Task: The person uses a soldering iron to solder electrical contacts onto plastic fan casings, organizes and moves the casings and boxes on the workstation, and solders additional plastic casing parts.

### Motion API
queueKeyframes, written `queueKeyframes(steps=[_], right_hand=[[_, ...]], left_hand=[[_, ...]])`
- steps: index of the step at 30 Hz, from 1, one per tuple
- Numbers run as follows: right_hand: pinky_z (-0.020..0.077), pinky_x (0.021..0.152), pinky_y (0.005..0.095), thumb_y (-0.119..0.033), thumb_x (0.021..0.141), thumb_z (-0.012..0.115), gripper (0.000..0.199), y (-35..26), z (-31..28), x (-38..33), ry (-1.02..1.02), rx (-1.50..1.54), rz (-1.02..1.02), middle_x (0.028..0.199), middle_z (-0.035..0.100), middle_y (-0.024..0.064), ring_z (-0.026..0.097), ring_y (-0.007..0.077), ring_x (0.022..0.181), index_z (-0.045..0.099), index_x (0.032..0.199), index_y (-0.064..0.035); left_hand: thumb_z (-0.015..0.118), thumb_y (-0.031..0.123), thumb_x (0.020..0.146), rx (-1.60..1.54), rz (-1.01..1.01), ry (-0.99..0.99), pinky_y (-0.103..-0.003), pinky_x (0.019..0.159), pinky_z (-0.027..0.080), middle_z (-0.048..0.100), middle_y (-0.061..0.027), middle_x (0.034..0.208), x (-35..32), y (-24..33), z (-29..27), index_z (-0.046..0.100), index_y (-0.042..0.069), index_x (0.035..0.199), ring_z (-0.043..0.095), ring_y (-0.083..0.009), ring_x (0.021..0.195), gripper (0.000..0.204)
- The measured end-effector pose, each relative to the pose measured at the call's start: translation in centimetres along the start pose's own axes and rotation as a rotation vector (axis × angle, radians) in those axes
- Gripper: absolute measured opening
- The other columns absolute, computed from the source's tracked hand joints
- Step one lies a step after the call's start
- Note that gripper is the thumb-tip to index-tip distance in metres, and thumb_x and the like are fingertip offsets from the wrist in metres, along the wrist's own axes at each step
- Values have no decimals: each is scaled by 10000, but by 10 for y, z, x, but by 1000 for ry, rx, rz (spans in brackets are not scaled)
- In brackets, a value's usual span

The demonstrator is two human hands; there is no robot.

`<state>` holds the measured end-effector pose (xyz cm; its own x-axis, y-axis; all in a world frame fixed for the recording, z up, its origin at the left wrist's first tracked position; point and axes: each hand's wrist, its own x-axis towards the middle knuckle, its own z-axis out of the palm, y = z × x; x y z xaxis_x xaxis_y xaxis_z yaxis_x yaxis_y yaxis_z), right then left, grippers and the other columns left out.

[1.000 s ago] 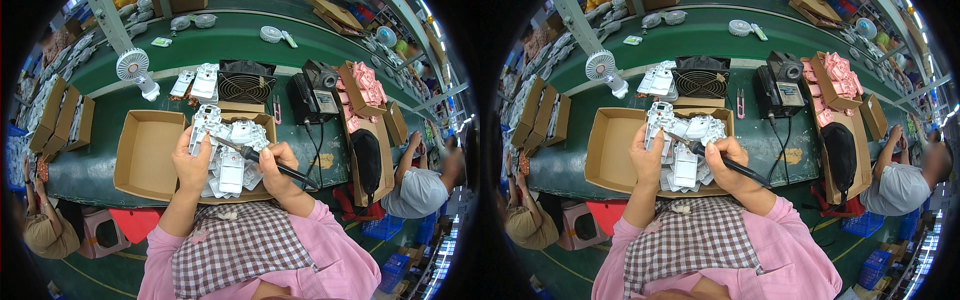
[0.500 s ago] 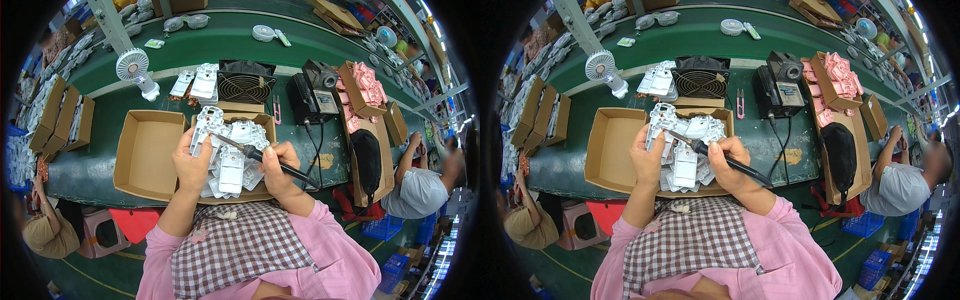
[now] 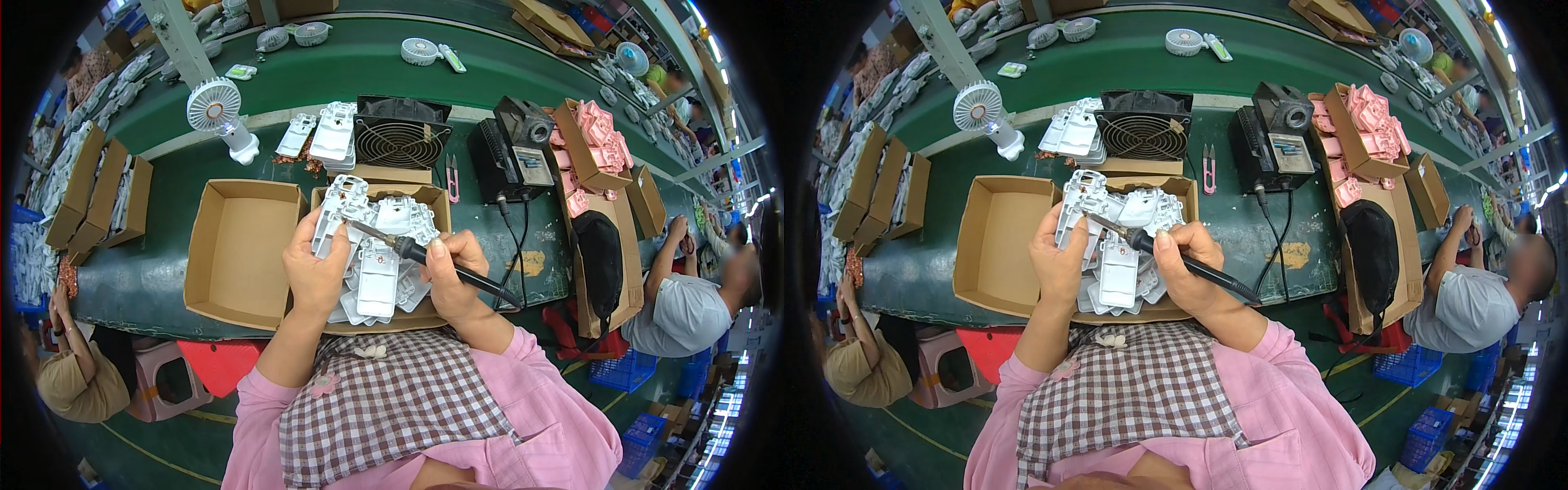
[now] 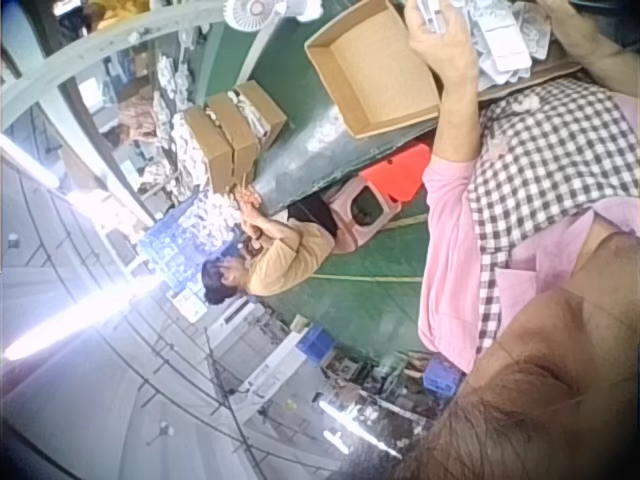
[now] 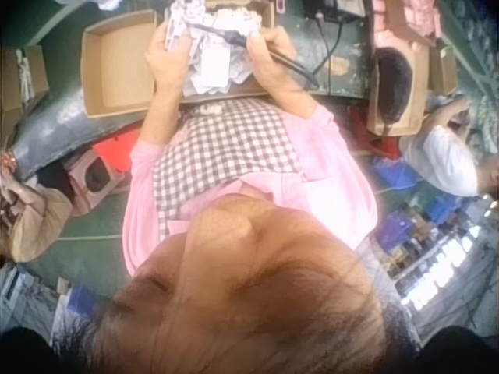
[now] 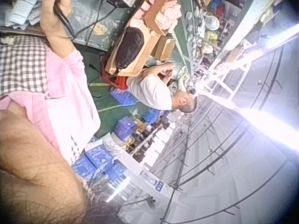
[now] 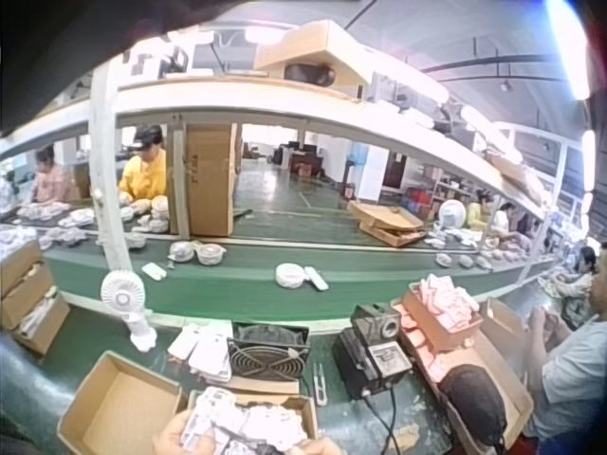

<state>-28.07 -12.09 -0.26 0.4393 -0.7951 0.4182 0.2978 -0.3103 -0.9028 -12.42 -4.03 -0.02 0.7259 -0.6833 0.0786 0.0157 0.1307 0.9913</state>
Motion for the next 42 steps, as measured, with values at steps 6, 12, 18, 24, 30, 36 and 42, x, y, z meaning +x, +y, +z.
queueKeyframes(steps=[6,12,18,24,30,36,42], right_hand=[[371,420,221,-104,922,500,178,-3,0,0,16,53,-1,616,483,55,415,71,456,405,778,-60],[381,411,236,-105,917,486,166,-3,1,-1,107,227,-3,626,479,71,398,86,451,390,788,-63],[384,417,236,-115,920,475,155,-3,-1,-2,98,176,-78,624,483,79,405,95,450,391,801,-61],[388,426,233,-112,918,490,153,-3,-2,-3,53,138,-108,644,498,88,416,92,456,396,811,-56],[388,431,229,-101,917,504,143,-1,-2,-3,42,107,-18,692,520,96,436,90,469,411,822,-49],[384,431,226,-100,918,508,150,-1,-2,-2,20,96,-14,670,514,85,437,87,468,416,812,-45],[377,426,220,-96,922,500,151,-1,-1,-1,17,72,-24,645,507,74,431,82,462,417,808,-45]], left_hand=[[595,8,826,-37,-81,-6,-211,624,490,636,-45,895,-2,5,0,554,-61,1134,577,-62,725,318],[583,27,867,-70,121,101,-242,773,479,609,-75,1021,2,6,4,461,-48,1244,575,-102,900,403],[553,142,929,-88,75,173,-216,656,481,631,-64,898,0,4,-3,537,-46,1158,596,-86,744,296],[564,137,919,-79,-26,28,-190,500,468,635,-50,807,-5,8,1,585,-40,1076,583,-66,614,237],[559,118,916,-80,-25,-2,-191,477,451,627,-45,785,-6,7,2,585,-39,1072,580,-66,608,222],[560,107,914,-57,-4,-21,-187,459,429,625,-40,775,-7,7,1,596,-40,1049,577,-66,596,203],[566,110,912,-64,-30,-28,-189,455,431,625,-39,768,-7,6,0,597,-41,1048,577,-66,586,206]])
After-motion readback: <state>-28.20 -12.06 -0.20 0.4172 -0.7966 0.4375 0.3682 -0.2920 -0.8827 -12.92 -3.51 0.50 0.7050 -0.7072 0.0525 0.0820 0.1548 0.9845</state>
